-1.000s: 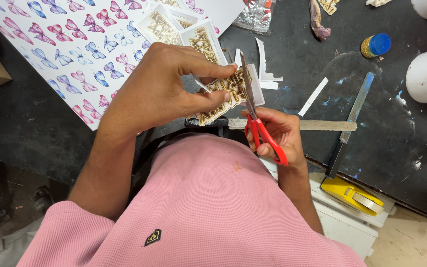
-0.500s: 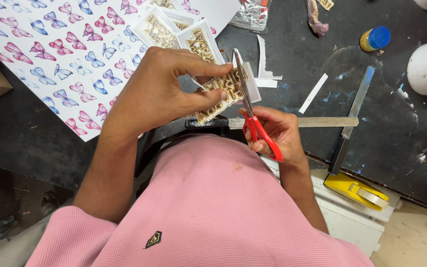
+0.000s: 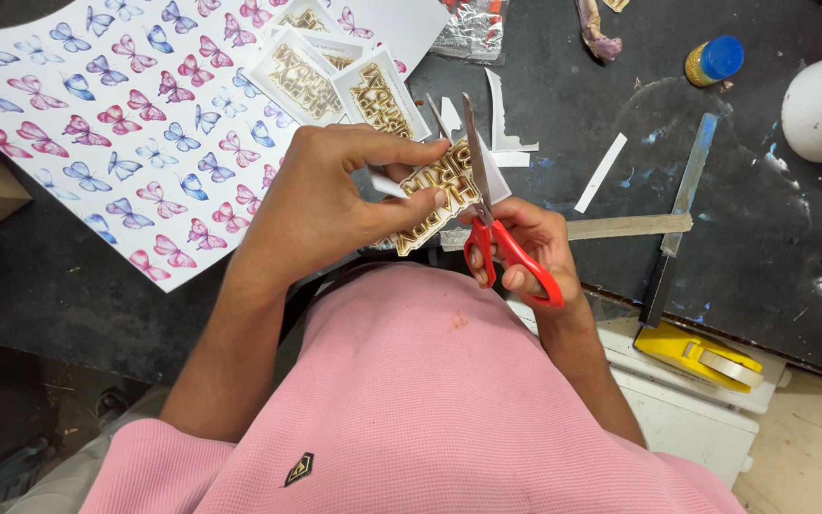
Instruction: The person uses red-handled scissors to cut gold 'Happy Birthday' letter stickers from their white backing sheets. They handle several sticker sheets, trimming around the letters and placing finished pieces on the table.
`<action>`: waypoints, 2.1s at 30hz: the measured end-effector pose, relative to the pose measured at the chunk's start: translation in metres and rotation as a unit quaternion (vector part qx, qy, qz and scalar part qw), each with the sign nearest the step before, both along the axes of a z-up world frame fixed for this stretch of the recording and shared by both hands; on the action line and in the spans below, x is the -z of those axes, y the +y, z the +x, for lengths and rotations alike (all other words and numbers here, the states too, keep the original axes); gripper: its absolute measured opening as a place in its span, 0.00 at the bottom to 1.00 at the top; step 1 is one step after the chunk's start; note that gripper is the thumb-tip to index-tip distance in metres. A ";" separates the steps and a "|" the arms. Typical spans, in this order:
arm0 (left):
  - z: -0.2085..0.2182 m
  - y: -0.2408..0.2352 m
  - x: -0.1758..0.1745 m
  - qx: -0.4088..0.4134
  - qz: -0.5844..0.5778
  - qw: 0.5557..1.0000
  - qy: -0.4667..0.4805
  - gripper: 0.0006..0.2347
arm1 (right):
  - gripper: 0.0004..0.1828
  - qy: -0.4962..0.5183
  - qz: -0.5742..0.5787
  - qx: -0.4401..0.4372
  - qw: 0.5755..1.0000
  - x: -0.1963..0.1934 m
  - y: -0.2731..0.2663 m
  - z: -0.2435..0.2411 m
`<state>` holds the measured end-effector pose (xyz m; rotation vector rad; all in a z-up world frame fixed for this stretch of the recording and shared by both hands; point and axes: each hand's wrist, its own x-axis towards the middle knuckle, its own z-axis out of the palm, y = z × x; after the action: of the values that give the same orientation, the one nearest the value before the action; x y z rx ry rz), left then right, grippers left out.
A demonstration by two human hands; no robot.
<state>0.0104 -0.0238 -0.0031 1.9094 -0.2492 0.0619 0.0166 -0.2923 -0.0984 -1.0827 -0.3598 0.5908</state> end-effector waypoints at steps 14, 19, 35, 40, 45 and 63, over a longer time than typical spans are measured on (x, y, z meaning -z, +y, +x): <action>-0.005 -0.005 0.016 -0.040 -0.028 0.998 0.050 0.17 | 0.53 0.032 0.032 0.033 0.998 0.000 0.008 -0.001; -0.004 -0.005 0.017 -0.029 -0.067 0.994 0.083 0.17 | 0.52 0.035 0.043 0.027 0.998 0.001 0.009 -0.001; 0.018 -0.023 0.027 0.020 -0.045 0.998 0.047 0.19 | 0.39 0.034 0.014 0.072 0.997 -0.004 0.007 -0.001; 0.015 0.018 0.010 -0.059 -0.073 0.995 0.037 0.19 | 0.33 0.058 -0.202 0.195 0.958 0.008 -0.006 0.017; -0.012 0.066 -0.006 -0.151 -0.136 0.978 -0.037 0.14 | 0.23 0.042 -0.323 0.258 0.909 0.034 -0.028 0.041; -0.150 0.126 0.006 -0.538 -0.203 0.797 -0.186 0.05 | 0.20 -0.105 -0.377 0.208 0.896 0.039 -0.019 0.079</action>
<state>-0.1395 0.1026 -0.0093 1.3641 0.5888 1.1677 0.0952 -0.3114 -0.1377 -1.9233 -0.0600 0.2138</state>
